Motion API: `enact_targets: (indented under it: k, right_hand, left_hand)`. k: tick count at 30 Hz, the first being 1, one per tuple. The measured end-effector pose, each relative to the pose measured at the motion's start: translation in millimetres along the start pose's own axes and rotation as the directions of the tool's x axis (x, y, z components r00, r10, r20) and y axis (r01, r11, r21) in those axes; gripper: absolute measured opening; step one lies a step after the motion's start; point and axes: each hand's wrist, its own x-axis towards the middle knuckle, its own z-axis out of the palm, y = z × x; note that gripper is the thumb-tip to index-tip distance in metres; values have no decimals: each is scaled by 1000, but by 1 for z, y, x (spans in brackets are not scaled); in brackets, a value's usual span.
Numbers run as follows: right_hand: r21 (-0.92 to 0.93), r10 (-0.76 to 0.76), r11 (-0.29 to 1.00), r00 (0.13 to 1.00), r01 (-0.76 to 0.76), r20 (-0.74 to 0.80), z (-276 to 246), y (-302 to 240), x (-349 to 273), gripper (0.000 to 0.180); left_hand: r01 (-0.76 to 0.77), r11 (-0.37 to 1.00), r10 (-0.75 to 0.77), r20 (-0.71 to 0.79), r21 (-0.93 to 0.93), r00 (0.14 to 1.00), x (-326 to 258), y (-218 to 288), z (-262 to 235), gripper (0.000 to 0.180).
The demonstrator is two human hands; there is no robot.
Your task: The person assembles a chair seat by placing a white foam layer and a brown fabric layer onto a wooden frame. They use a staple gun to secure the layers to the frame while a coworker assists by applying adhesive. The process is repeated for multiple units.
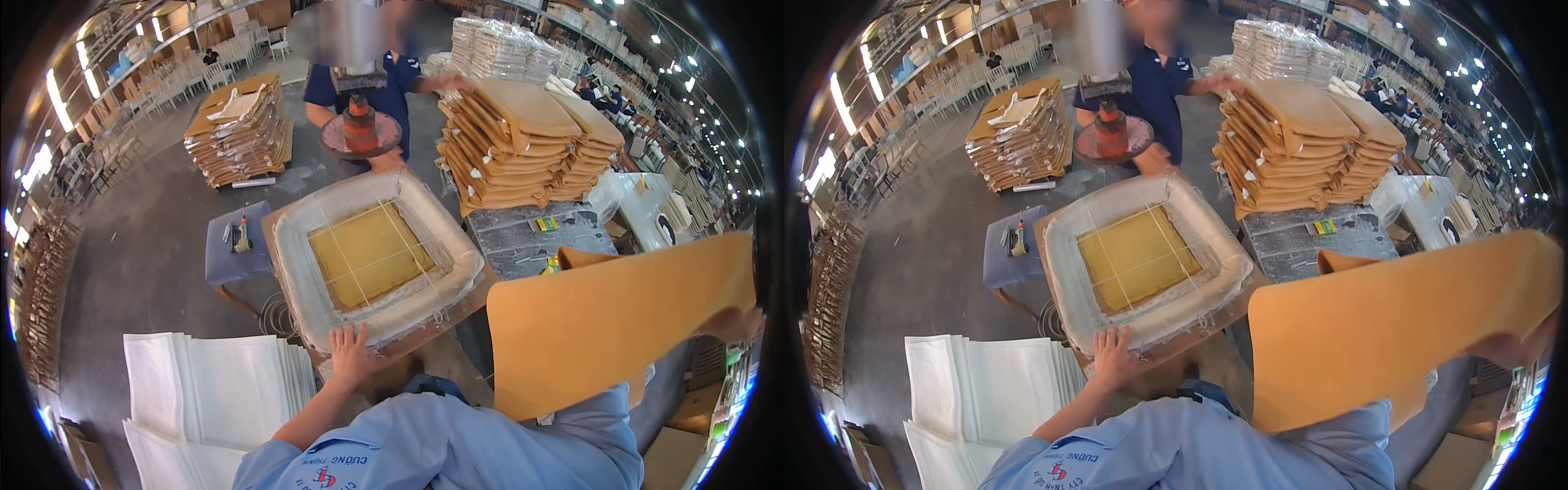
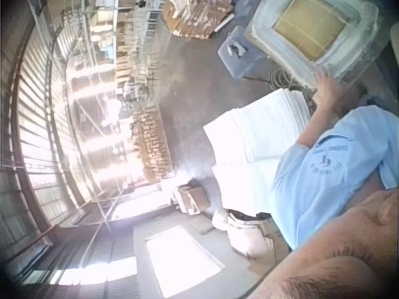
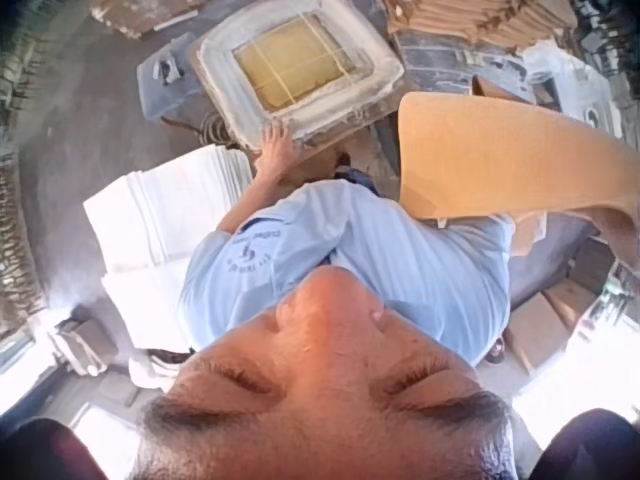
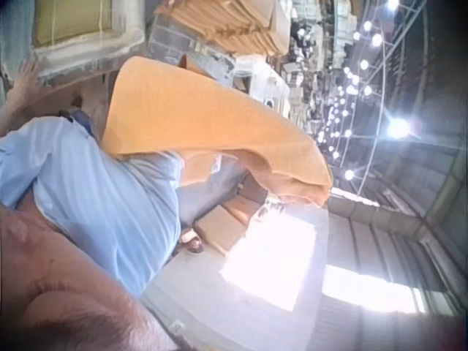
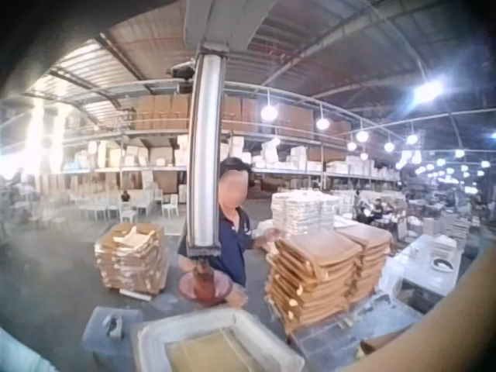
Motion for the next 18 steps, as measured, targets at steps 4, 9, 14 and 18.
enact_targets:
  k: [4, 9, 14, 18]
  right_hand:
    - [69, 28, 997, 1000, -27, -13, 31, -12, -13, 29]
    - [139, 62, 989, 997, -56, -42, 67, -27, -31, 27]
    - [158, 51, 987, 997, -42, -50, 93, -28, -40, 25]
    - [229, 107, 969, 993, -96, -39, 117, -41, -54, 23]
  left_hand:
    - [-19, 1000, 19, -4, 6, 1000, -2, -16, -12, 88]
    - [-12, 999, 12, 3, 34, 1000, 6, -30, -18, 85]
    - [-26, 894, 47, 34, -448, 998, 42, 11, 6, 72]
    - [692, -67, 478, 586, -719, 655, 101, 77, 25, 64]
